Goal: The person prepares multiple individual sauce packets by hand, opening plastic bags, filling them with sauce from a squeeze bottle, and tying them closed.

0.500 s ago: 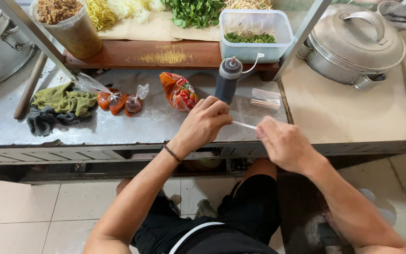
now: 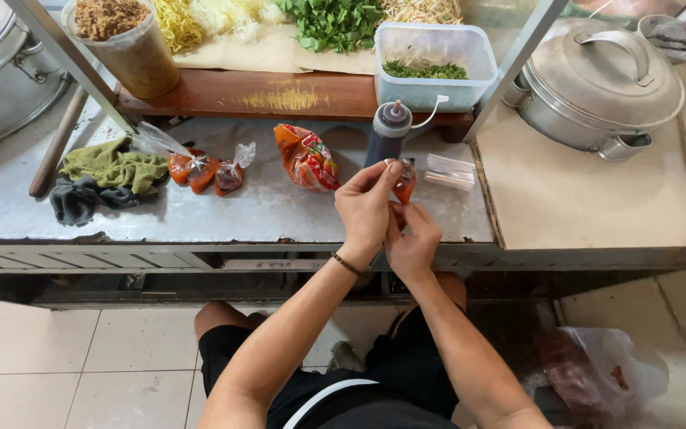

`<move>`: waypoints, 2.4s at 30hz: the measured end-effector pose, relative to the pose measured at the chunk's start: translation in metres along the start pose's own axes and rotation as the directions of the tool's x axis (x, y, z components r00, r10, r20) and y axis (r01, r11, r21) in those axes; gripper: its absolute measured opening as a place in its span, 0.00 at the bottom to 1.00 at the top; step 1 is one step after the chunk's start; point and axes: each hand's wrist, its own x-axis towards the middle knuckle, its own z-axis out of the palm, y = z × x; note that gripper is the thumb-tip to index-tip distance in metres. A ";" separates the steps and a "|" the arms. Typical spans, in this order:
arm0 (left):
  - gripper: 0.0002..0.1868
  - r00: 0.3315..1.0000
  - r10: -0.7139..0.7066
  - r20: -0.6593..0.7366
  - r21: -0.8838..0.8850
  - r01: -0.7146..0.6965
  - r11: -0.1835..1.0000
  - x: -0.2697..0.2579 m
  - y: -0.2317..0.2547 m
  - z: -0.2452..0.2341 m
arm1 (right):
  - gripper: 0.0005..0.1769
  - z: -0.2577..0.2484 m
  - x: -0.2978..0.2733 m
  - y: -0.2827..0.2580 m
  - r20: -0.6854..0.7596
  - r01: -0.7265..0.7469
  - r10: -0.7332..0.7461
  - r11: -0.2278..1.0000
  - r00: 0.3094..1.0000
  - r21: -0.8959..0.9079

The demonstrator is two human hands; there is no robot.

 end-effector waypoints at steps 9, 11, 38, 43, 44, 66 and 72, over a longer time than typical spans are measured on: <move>0.08 0.960 0.149 0.235 0.465 -0.246 0.850 0.021 -0.016 -0.047 | 0.04 -0.026 0.039 -0.026 0.208 0.280 -0.229 0.923 0.951 -0.263; 0.08 0.954 0.104 0.283 0.472 -0.233 0.850 0.028 -0.017 -0.054 | 0.07 -0.029 0.048 -0.008 0.259 0.141 -0.123 0.989 0.958 -0.052; 0.01 0.839 0.120 0.531 0.431 -0.390 0.814 0.004 0.015 -0.062 | 0.04 -0.024 0.042 0.024 0.365 -0.134 0.054 0.971 0.929 0.197; 0.04 0.884 0.253 0.393 0.534 -0.444 0.720 0.008 -0.003 -0.060 | 0.02 -0.011 0.028 0.014 0.340 0.299 -0.226 0.937 0.913 -0.182; 0.04 0.883 0.255 0.395 0.533 -0.446 0.719 0.013 -0.004 -0.060 | 0.02 -0.011 0.033 0.014 0.337 0.300 -0.227 0.936 0.914 -0.183; 0.06 0.879 0.216 0.426 0.384 -0.392 0.836 0.012 0.005 -0.058 | 0.07 -0.013 0.059 -0.017 0.262 0.111 -0.108 0.994 0.959 0.005; 0.05 0.819 0.343 0.461 0.359 -0.525 0.771 0.013 0.004 -0.052 | 0.08 -0.010 0.071 -0.028 0.160 0.252 -0.250 0.968 0.955 0.008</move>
